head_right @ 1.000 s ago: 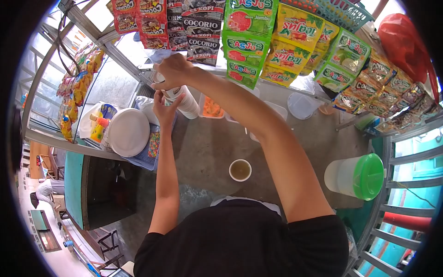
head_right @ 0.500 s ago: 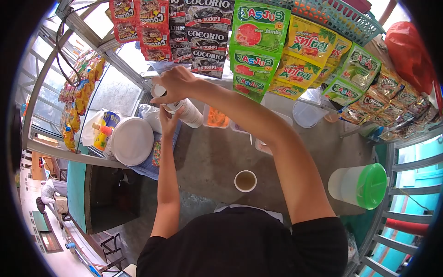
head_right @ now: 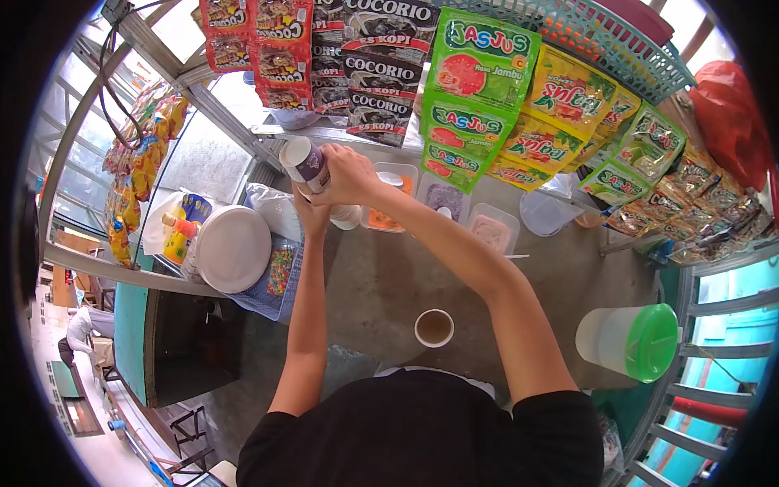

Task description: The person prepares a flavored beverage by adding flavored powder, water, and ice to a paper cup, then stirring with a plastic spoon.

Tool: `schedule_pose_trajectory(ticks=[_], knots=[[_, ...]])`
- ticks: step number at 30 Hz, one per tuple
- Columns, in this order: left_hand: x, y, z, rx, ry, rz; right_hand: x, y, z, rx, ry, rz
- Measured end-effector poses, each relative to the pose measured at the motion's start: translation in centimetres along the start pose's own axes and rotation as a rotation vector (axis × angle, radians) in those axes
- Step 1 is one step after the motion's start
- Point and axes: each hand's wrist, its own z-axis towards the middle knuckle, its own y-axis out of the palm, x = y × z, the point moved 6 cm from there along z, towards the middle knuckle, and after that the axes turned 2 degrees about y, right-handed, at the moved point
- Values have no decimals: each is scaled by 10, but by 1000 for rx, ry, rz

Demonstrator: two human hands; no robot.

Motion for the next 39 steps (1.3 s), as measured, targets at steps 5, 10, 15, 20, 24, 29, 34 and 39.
schedule_pose_trajectory(ticks=[5,10,15,20,24,29,34,39], knots=[[-8,1,-1,-10,-53,-88,7,3,10,-39,-126,34],[-5,1,4,-51,-80,-160,5,-1,16,-54,-219,80],[-16,-1,7,-175,-274,-81,4,0,26,-71,-294,152],[-27,-4,3,-170,-175,-50,8,3,37,-200,-279,178],[-17,-4,0,-89,-129,105,5,6,44,-353,-90,141],[-18,-2,0,-80,-197,-2,18,25,48,-537,-25,235],[-25,-4,0,-109,-228,-19,23,30,47,-548,44,337],[-36,-7,-2,-133,-228,30,24,29,47,-533,59,359]])
